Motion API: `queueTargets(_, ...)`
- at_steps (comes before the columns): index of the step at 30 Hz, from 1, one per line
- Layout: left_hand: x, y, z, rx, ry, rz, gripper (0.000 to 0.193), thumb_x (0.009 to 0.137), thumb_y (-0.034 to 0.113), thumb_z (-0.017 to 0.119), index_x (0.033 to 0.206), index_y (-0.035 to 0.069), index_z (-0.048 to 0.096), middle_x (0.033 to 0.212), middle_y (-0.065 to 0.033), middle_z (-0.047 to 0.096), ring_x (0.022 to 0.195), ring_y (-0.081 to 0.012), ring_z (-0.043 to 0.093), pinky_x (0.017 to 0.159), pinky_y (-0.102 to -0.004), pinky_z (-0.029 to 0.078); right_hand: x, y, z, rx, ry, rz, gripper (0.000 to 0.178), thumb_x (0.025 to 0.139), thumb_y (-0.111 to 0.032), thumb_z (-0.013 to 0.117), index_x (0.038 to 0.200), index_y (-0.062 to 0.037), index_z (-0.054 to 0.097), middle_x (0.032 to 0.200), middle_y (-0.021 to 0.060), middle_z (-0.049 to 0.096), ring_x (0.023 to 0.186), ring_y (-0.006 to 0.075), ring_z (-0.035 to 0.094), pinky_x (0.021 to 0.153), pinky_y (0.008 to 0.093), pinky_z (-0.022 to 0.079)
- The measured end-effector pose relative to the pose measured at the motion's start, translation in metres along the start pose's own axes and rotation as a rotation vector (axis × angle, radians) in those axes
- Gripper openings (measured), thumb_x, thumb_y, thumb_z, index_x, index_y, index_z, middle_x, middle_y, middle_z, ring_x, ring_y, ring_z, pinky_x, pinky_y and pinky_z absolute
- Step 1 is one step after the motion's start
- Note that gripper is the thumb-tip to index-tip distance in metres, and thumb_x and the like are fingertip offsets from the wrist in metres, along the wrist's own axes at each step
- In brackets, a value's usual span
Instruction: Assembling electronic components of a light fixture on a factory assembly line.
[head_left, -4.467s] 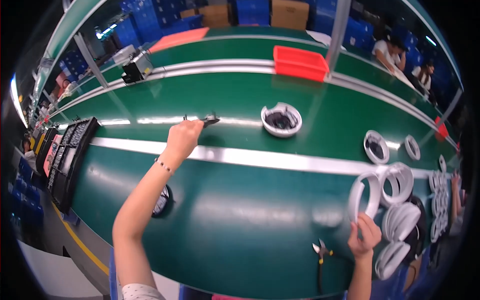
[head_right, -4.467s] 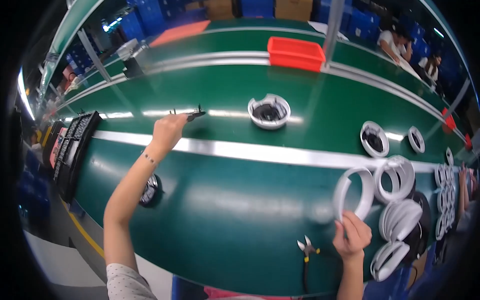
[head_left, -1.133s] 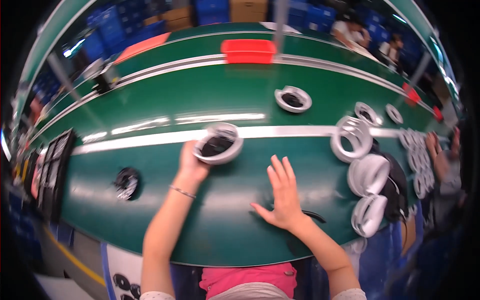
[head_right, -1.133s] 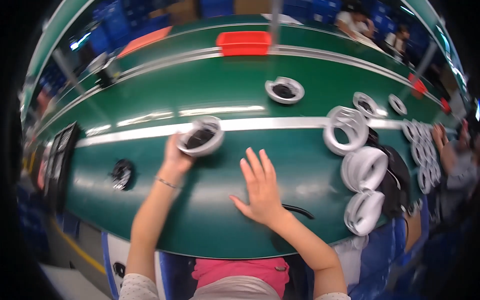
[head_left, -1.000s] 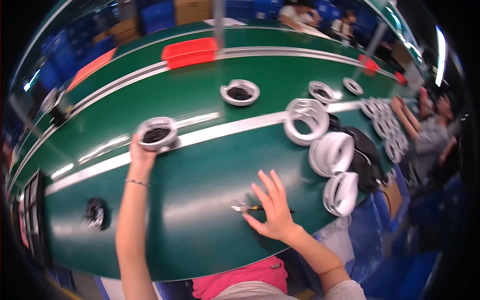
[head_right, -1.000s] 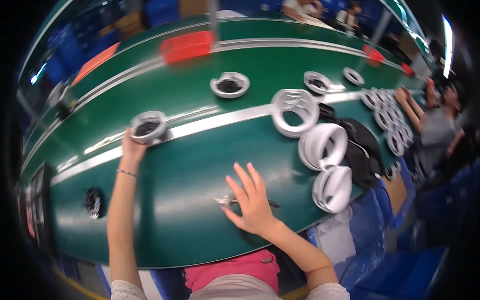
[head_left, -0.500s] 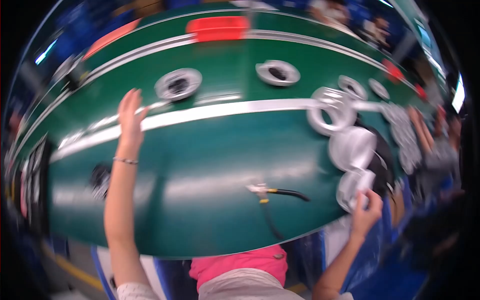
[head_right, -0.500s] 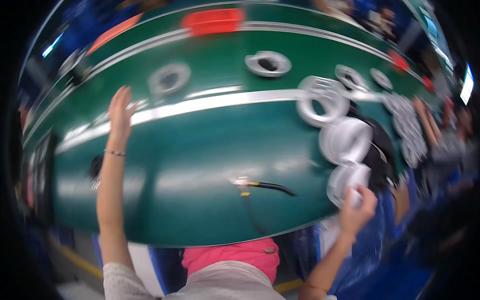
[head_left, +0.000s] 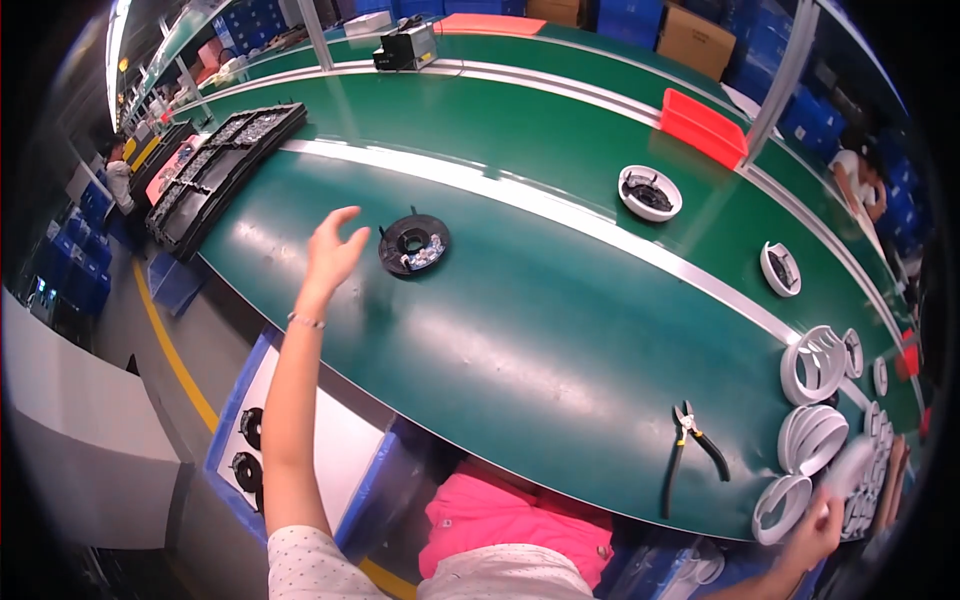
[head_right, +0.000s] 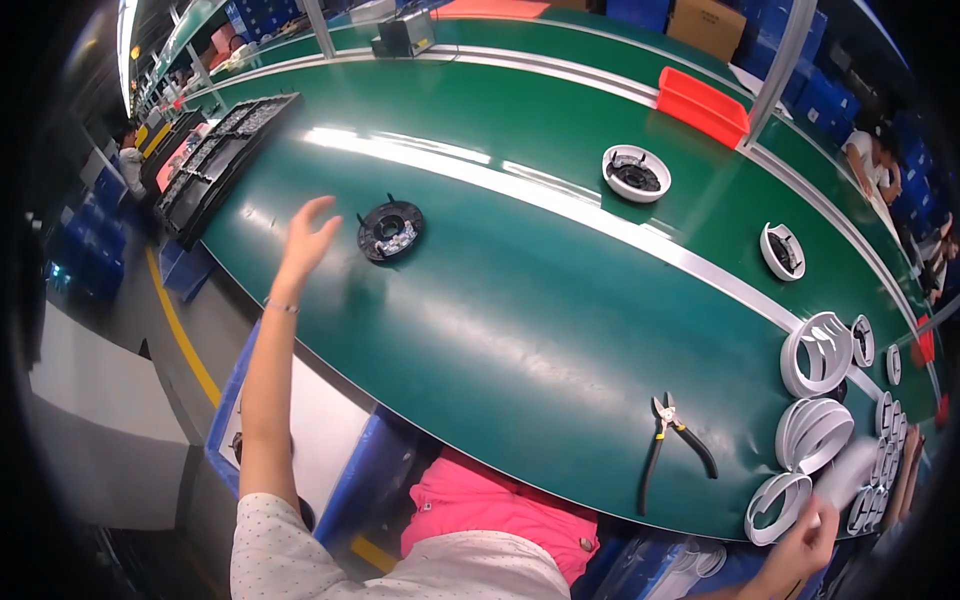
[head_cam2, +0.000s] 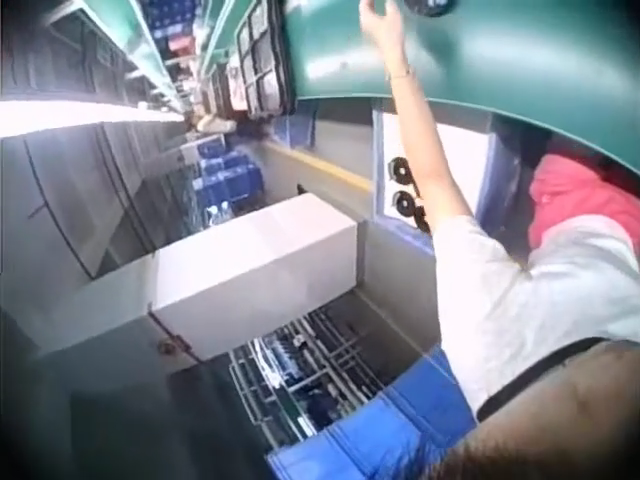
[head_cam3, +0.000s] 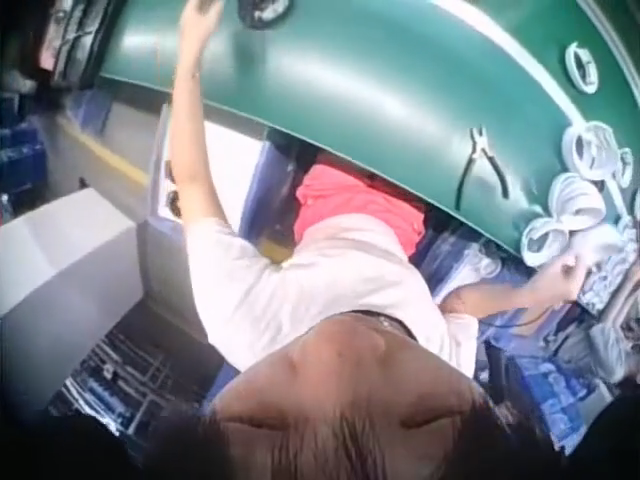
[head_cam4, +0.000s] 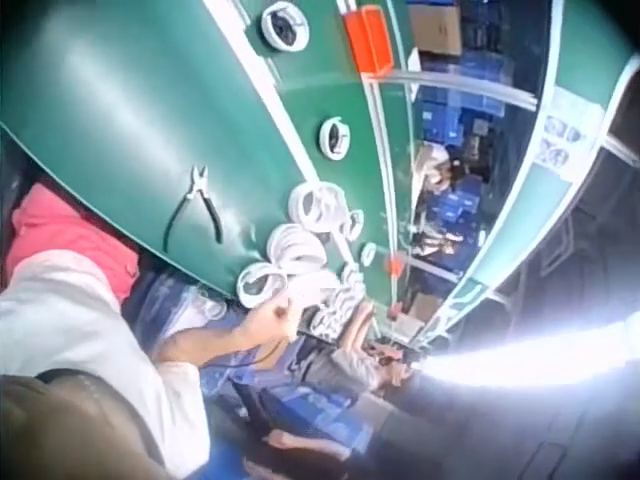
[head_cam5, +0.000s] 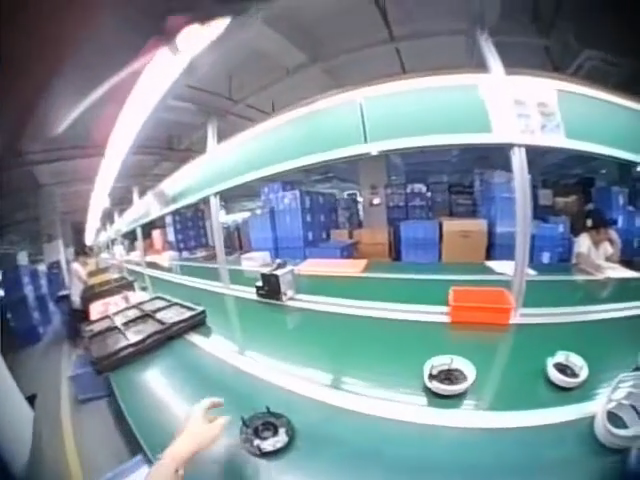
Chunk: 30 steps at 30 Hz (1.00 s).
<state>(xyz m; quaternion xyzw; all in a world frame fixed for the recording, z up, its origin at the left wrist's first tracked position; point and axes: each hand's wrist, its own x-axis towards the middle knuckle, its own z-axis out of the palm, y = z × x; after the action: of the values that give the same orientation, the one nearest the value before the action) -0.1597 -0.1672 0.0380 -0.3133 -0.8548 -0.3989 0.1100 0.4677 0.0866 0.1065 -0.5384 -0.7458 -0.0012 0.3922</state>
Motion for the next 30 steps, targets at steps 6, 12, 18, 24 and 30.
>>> queueTargets(6,0.049,0.025,0.057,0.392,-0.295,-0.293,0.056,0.062,0.026,0.071,0.108,0.000,0.051,0.109,-0.0197,0.053,0.101,-0.0320,0.051,0.086,-0.0358,0.041,-0.023,-0.144,0.082,0.257,-0.395,-0.808,0.014,0.062,0.003,0.056,0.075,0.0008,0.058,0.074,0.0138,0.060,0.064,0.0261,0.059,0.057,0.0338,0.048)
queueTargets(12,0.032,0.025,0.076,0.138,-0.236,-0.165,0.035,0.064,0.017,0.069,0.094,0.002,0.059,0.092,-0.0165,0.061,0.086,-0.0262,0.059,0.075,-0.0342,0.047,-0.021,-0.147,0.161,0.197,-0.710,-1.011,0.012,0.062,-0.002,0.053,0.074,0.0009,0.056,0.090,0.0139,0.057,0.081,0.0259,0.057,0.064,0.0330,0.048)
queueTargets(18,0.001,0.076,0.106,-0.655,-0.342,-0.069,0.027,0.071,0.001,0.062,0.096,-0.006,0.054,0.084,-0.0083,0.061,0.077,-0.0119,0.057,0.070,-0.0235,0.046,0.021,-0.167,0.189,0.041,-0.555,-1.244,0.010,0.064,-0.004,0.052,0.070,0.0001,0.059,0.101,0.0156,0.056,0.093,0.0284,0.053,0.090,0.0385,0.038)
queueTargets(24,-0.019,0.113,0.155,-0.932,-0.299,-0.127,0.024,0.072,0.000,0.061,0.094,-0.005,0.055,0.087,-0.0087,0.061,0.078,-0.0121,0.058,0.071,-0.0236,0.047,-0.034,-0.210,0.200,0.278,-0.359,-0.912,0.025,0.065,-0.027,0.066,0.067,-0.0047,0.056,0.071,0.0074,0.056,0.070,0.0229,0.050,0.063,0.0332,0.037)
queueTargets(30,-0.027,0.112,0.164,-0.861,-0.346,-0.131,0.024,0.071,0.001,0.062,0.093,-0.004,0.055,0.085,-0.0078,0.061,0.076,-0.0107,0.058,0.070,-0.0227,0.046,-0.049,-0.217,0.211,0.363,-0.490,-0.995,0.018,0.063,-0.017,0.066,0.057,-0.0020,0.058,0.068,0.0075,0.055,0.078,0.0243,0.050,0.071,0.0356,0.038)
